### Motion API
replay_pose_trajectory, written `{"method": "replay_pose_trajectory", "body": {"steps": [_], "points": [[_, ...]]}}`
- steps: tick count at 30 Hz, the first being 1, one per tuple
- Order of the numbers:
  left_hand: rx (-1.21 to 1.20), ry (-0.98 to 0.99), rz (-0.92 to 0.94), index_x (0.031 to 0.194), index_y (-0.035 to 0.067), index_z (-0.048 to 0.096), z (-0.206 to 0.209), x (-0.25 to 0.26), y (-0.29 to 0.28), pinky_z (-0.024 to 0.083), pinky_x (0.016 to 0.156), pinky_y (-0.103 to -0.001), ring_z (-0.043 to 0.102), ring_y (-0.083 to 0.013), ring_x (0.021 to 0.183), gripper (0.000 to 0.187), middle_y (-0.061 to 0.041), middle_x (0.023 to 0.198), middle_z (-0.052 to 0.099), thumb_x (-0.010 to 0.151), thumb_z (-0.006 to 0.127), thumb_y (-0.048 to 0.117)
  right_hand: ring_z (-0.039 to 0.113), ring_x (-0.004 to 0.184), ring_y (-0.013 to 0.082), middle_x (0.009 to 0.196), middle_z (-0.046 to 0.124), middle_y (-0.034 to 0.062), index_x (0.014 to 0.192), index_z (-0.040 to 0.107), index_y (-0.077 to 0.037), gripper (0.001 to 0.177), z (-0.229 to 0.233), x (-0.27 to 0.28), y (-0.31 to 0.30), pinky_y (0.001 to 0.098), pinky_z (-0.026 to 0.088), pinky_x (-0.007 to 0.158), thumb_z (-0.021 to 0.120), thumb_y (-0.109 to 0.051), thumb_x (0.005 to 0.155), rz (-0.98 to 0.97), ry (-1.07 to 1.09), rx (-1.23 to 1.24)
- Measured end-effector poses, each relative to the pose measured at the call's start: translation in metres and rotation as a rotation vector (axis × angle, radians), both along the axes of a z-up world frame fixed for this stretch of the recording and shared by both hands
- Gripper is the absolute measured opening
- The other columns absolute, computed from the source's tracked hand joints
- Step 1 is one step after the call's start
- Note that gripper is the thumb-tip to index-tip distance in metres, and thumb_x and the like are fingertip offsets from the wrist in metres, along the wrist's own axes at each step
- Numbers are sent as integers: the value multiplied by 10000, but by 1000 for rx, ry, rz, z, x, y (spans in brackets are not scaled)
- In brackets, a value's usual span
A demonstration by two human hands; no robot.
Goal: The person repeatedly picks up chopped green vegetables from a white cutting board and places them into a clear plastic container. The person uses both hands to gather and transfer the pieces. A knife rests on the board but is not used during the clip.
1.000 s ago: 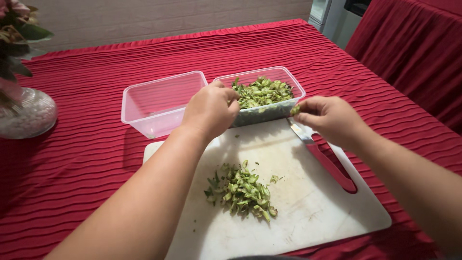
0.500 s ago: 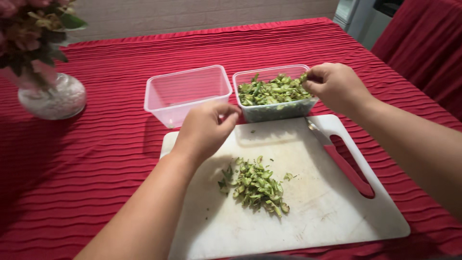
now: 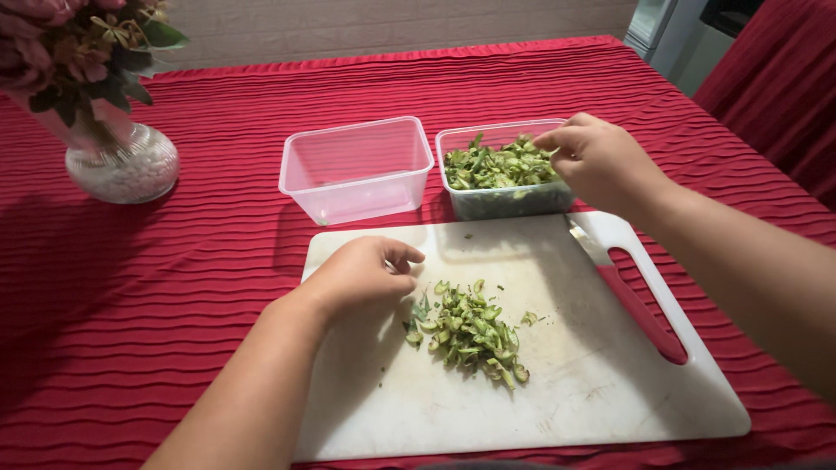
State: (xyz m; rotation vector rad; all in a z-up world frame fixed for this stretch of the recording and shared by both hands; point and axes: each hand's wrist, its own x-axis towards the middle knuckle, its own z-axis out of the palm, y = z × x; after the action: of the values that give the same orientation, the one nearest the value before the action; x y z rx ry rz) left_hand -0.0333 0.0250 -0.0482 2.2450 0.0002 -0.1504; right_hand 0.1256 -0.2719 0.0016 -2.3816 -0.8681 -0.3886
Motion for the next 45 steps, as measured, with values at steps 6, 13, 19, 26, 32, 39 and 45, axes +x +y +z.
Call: {"method": "replay_pose_trajectory", "body": {"steps": [6, 13, 19, 26, 32, 39, 45], "points": [[80, 6, -98, 1346, 65, 654, 7, -4, -2, 567, 932, -310, 753, -216, 1032, 668, -140, 1167, 756, 685, 717, 129, 665, 832, 189, 958, 677, 78, 1073, 783, -74, 202, -1, -43, 1, 329, 545, 752, 666, -68, 909, 50, 4, 41], [249, 203, -129, 1458, 223, 532, 39, -25, -14, 508, 1054, -328, 627, -239, 1244, 830, -101, 1376, 567, 665, 773, 189, 700, 805, 172, 955, 721, 50, 1069, 795, -104, 277, -21, -88, 0, 310, 569, 725, 657, -57, 833, 151, 209, -68], [369, 104, -231, 1467, 229, 515, 40, -27, -18, 465, 1081, -351, 578, -267, 1263, 905, -85, 1425, 490, 627, 851, 246, 676, 924, 240, 1088, 674, 114, 1228, 741, -121, 307, -45, -102, 10, 357, 551, 811, 648, -166, 939, 255, 224, -231], [272, -7, -239, 1340, 196, 671, 13, -18, -28, 516, 1024, -362, 639, -302, 1174, 594, -144, 1330, 564, 751, 732, 239, 639, 1030, 232, 1082, 635, 99, 1276, 724, -127, 405, -54, -111, 27, 342, 512, 913, 588, -139, 894, 355, 387, -218], [210, -78, -238, 1217, 162, 757, 9, -23, -36, 503, 1005, -373, 632, -311, 1162, 415, -167, 1268, 611, 831, 721, 311, 647, 1026, 203, 1118, 613, 72, 1288, 725, -152, 466, -37, -125, 22, 316, 519, 912, 644, -127, 830, 333, 480, -259], [187, -181, -211, 1085, 94, 770, 17, -27, -50, 574, 821, -376, 739, -246, 914, 342, -112, 996, 768, 815, 797, 304, 709, 873, 237, 942, 684, 68, 1052, 789, -132, 220, -37, -143, 26, 355, 549, 787, 725, -190, 850, 181, 279, -212], [94, -118, -125, 1053, 80, 776, 15, -26, -53, 574, 750, -343, 741, -204, 802, 280, -100, 920, 789, 833, 790, 253, 716, 889, 237, 934, 714, 66, 994, 784, -94, 199, -41, -142, 17, 352, 555, 790, 747, -202, 830, 129, 228, -176]]}}
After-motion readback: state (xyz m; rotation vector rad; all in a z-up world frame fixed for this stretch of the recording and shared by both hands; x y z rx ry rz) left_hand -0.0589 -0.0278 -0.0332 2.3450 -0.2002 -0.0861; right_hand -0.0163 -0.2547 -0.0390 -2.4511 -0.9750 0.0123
